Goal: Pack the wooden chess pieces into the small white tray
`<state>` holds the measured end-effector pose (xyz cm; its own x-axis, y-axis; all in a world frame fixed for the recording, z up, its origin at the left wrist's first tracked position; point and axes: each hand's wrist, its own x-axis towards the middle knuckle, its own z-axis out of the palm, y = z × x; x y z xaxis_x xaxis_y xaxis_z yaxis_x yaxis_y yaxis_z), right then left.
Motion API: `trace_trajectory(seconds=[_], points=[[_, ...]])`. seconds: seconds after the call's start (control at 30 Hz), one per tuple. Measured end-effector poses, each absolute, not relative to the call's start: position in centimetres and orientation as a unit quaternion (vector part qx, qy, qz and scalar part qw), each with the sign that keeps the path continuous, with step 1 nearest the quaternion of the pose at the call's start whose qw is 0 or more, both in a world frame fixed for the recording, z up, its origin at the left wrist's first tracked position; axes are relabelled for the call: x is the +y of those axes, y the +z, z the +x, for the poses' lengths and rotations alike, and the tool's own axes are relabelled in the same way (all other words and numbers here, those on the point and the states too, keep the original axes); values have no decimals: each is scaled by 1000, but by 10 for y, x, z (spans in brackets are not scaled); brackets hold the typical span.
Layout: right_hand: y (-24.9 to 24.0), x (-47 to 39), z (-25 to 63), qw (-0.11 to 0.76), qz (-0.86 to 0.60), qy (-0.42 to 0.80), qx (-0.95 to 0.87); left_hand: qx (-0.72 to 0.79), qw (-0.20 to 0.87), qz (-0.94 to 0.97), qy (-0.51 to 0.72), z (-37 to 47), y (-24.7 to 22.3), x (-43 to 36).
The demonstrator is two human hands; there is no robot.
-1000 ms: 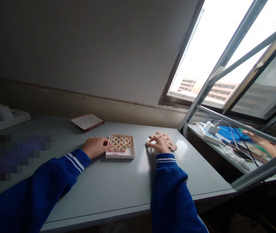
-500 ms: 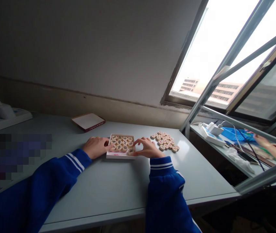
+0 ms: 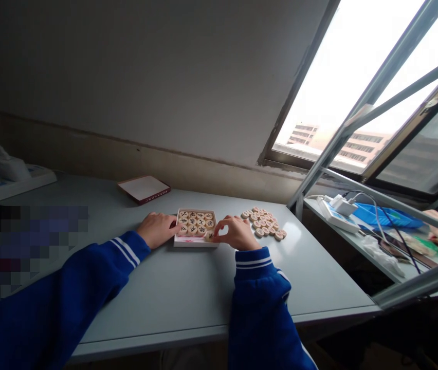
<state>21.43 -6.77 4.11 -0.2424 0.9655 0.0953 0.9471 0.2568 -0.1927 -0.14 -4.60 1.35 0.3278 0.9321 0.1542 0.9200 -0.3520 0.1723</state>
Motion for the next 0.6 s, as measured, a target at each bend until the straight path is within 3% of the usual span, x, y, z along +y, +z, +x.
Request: trace_trajectory(seconds=[0.37, 0.5, 0.6], points=[[37, -69, 203, 102, -587, -64, -801, 559, 20, 821, 115, -1, 12, -46], [42, -63, 216, 192, -601, -48, -774, 557, 20, 822, 118, -1, 11, -45], [38, -52, 240, 247, -673, -108, -689, 555, 18, 824, 112, -1, 12, -45]])
